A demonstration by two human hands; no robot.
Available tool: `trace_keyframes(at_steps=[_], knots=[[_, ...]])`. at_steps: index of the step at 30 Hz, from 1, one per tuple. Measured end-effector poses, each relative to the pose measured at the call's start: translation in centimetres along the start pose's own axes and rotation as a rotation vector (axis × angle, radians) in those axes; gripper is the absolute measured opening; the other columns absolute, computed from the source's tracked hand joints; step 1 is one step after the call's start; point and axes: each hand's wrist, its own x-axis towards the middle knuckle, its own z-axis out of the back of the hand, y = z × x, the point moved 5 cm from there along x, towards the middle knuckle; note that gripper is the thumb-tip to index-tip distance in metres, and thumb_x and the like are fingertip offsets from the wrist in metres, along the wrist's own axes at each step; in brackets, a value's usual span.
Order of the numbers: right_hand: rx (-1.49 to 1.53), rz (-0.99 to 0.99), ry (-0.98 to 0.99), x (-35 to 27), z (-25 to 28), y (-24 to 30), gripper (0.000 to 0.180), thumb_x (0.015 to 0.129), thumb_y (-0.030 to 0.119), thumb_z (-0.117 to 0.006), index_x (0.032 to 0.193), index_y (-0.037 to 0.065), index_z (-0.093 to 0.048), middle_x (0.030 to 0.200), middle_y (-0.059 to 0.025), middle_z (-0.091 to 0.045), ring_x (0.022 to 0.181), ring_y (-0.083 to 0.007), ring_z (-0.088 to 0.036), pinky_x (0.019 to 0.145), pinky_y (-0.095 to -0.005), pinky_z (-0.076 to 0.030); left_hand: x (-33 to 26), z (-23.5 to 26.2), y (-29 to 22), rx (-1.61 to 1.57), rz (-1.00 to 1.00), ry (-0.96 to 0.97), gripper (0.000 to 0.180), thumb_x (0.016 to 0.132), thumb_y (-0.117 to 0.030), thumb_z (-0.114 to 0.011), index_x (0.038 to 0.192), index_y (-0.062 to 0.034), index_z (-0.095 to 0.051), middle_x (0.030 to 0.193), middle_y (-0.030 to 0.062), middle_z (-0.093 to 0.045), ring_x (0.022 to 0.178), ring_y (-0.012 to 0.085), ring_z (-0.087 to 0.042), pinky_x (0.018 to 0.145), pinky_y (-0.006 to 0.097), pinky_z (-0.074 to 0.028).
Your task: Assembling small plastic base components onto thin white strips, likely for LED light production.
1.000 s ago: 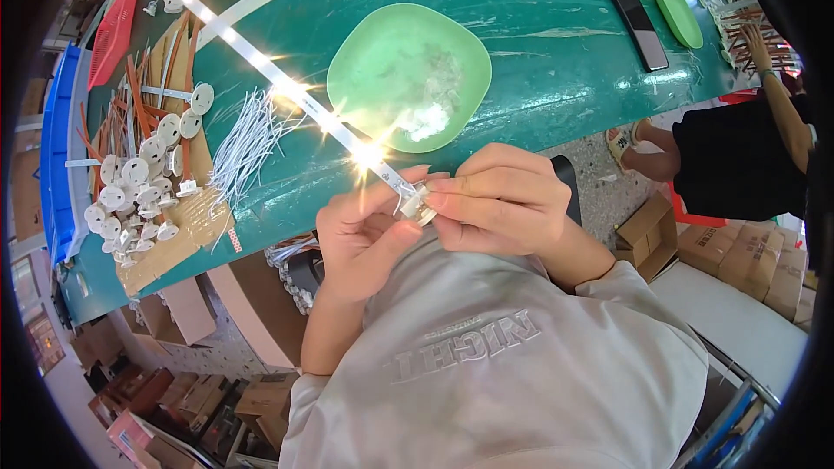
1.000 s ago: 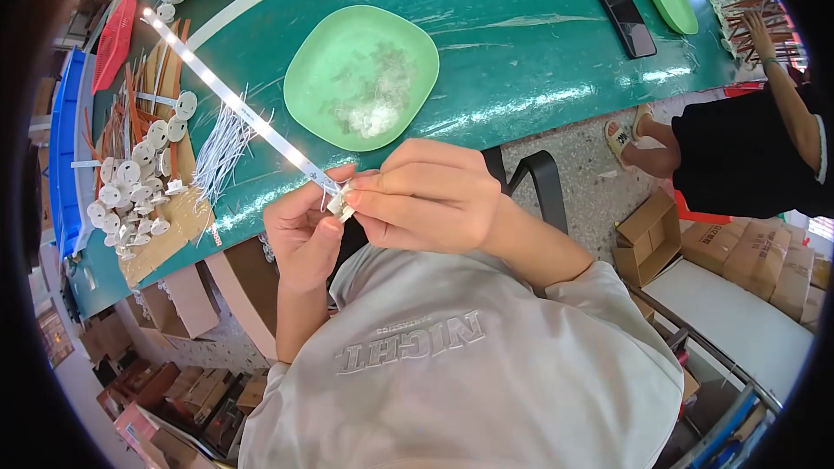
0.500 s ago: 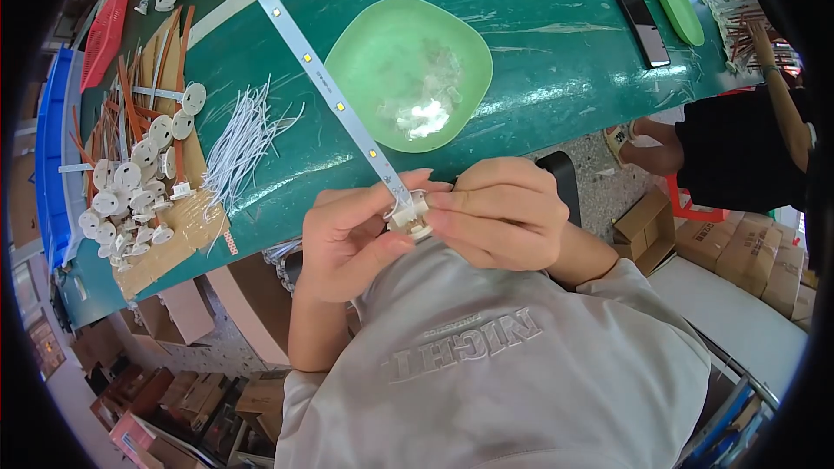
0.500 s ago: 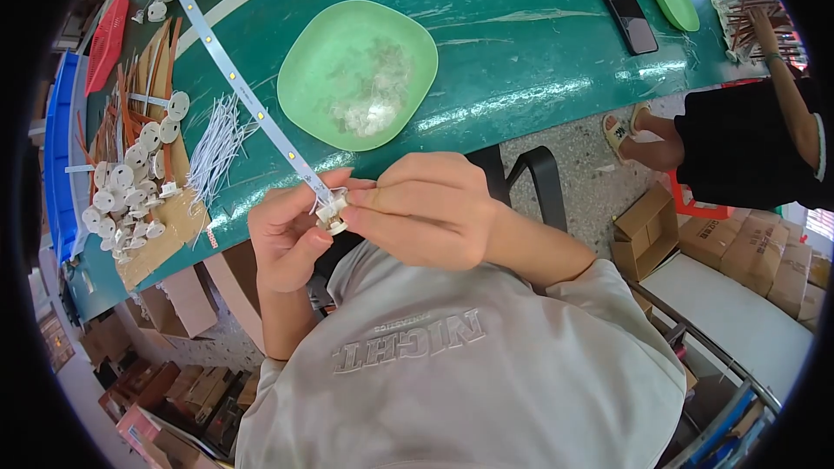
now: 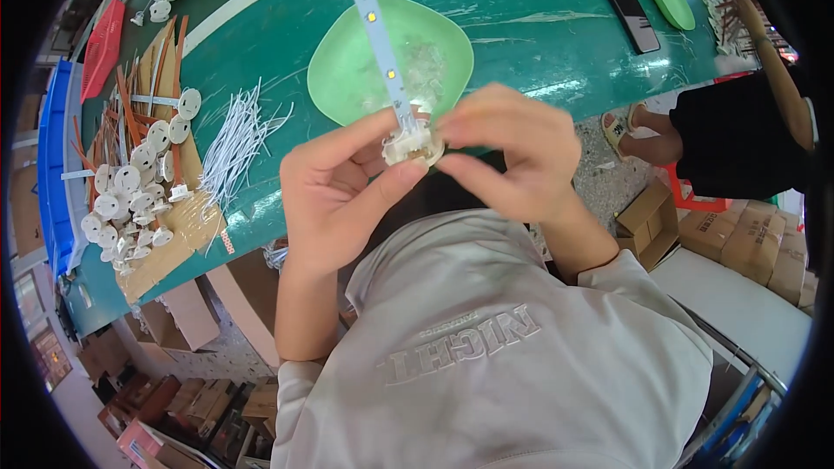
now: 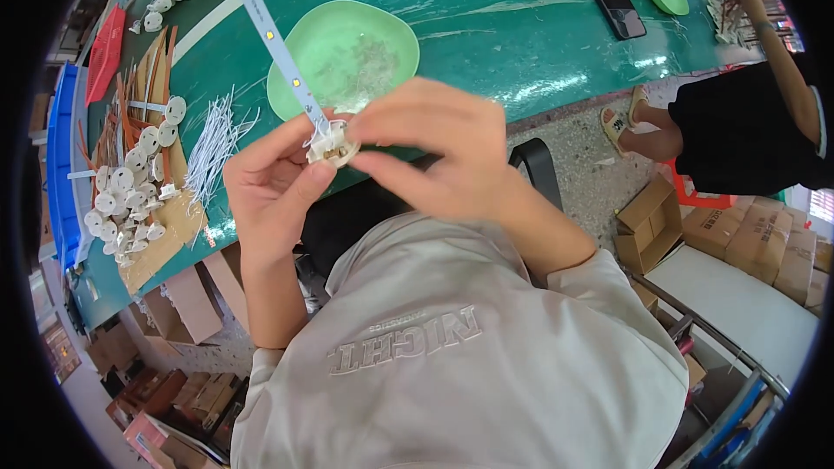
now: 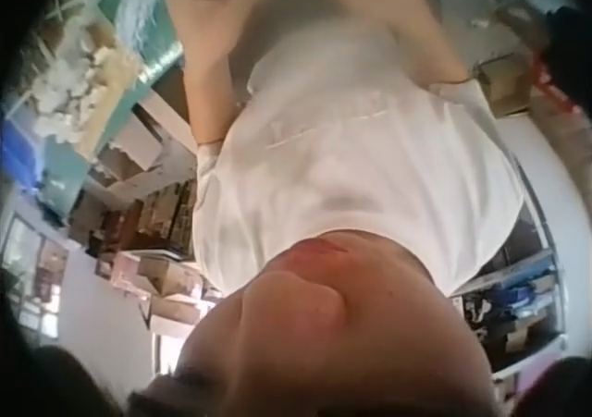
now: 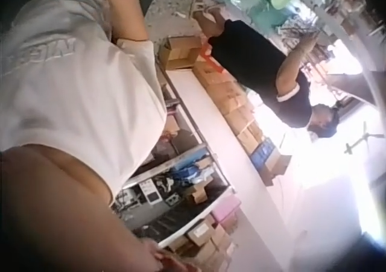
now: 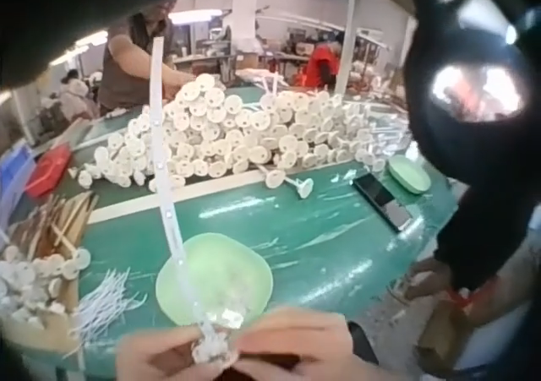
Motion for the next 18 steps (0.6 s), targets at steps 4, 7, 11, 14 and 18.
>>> trace_keyframes(at_steps=[4,7,11,14,18], knots=[[0.296,-0.435,-0.154,-0.4,2.9,-1.2,0.026,0.076,-0.01,-0.067,0.102,-0.008,-0.068,0.11,-0.0195,-0.066,0.098,-0.0242,-0.063,0.075,-0.0312,-0.054,1.6,-2.3,1.2,-0.006,0.062,0.059,0.038,0.083,0.015,-0.067,0.12,0.0117,-0.06,0.112,0.0164,-0.068,0.103,0.0201,-0.065,0.095,0.035,-0.052],[0.319,-0.474,-0.246,-0.6,5.4,-1.2,0.027,0.079,-0.01,-0.067,0.106,-0.009,-0.067,0.11,-0.0178,-0.065,0.1,-0.024,-0.063,0.078,-0.0316,-0.055,2.9,-4.7,3.3,0.068,0.09,0.089,0.035,0.082,0.009,-0.07,0.116,0.0074,-0.063,0.105,0.0139,-0.07,0.097,0.0179,-0.067,0.092,0.033,-0.054],[0.055,-0.433,-0.104,-2.0,8.6,-2.3,0.018,0.083,-0.007,-0.07,0.101,-0.007,-0.069,0.101,-0.0147,-0.069,0.091,-0.0183,-0.066,0.079,-0.0302,-0.056,4.6,-7.9,6.7,0.394,0.046,0.242,0.036,0.079,-0.006,-0.074,0.113,0.0018,-0.067,0.099,0.017,-0.071,0.09,0.0241,-0.071,0.086,0.033,-0.055],[-0.144,-0.494,-0.092,-3.1,10.0,-4.4,0.013,0.082,-0.002,-0.073,0.094,-0.005,-0.072,0.095,-0.0093,-0.073,0.085,-0.0125,-0.068,0.077,-0.0245,-0.054,5.9,-9.2,7.9,0.846,-0.282,0.121,0.047,0.076,-0.016,-0.076,0.119,-0.0006,-0.062,0.102,0.0184,-0.07,0.093,0.0398,-0.065,0.082,0.044,-0.052],[-0.267,-0.437,-0.033,-3.4,11.2,-6.1,0.012,0.085,0.006,-0.073,0.092,-0.003,-0.074,0.095,-0.0087,-0.073,0.082,-0.011,-0.067,0.071,-0.0239,-0.053,7.1,-10.5,9.7,1.054,-0.391,0.108,0.062,0.076,-0.02,-0.077,0.13,-0.0031,-0.052,0.102,0.0122,-0.072,0.104,0.0356,-0.061,0.089,0.044,-0.049]])
